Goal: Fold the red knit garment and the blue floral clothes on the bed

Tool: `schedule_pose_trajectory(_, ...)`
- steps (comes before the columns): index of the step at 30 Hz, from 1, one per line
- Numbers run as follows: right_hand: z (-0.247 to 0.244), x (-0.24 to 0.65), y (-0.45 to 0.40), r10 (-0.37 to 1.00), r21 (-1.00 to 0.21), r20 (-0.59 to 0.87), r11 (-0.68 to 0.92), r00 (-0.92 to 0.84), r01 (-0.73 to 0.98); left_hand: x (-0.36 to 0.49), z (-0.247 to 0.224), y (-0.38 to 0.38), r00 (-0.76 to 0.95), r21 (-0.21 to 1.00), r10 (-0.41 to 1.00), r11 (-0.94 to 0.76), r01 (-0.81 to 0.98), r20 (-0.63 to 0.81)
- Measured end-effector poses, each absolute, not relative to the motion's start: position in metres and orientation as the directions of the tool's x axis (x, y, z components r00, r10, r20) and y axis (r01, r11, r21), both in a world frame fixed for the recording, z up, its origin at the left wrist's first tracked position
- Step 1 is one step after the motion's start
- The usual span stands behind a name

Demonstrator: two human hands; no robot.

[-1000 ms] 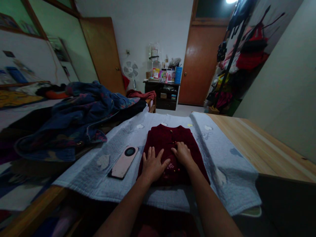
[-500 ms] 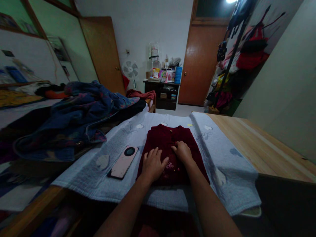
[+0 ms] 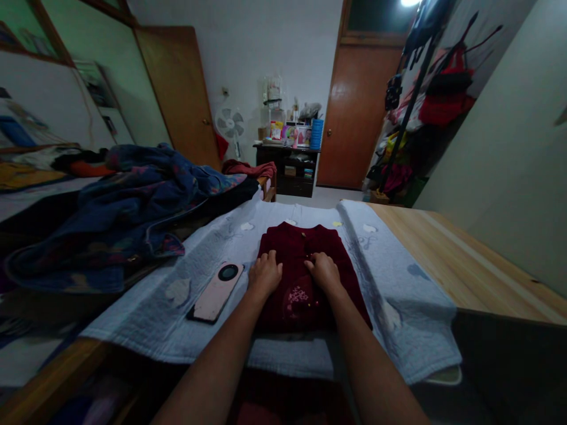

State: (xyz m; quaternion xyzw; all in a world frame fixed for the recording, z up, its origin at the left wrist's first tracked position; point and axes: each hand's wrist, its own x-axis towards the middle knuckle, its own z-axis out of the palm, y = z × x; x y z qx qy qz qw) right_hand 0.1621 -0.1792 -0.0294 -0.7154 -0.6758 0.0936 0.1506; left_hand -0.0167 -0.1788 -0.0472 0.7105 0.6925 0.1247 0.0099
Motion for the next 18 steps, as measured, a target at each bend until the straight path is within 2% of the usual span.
schedule_pose_trajectory(11,-0.030,0.162,-0.181,0.994,-0.321,0.079,-0.050,0.079,0.946,-0.024,-0.061,-0.163,-0.006,0.163,0.978,-0.029,0.986,0.210)
schedule_pose_trajectory(18,-0.035,0.160,-0.179,0.982,-0.301,0.133,-0.091,0.136,0.949,-0.035,-0.062,-0.146,-0.088,0.292,0.995,0.100,0.951,-0.056)
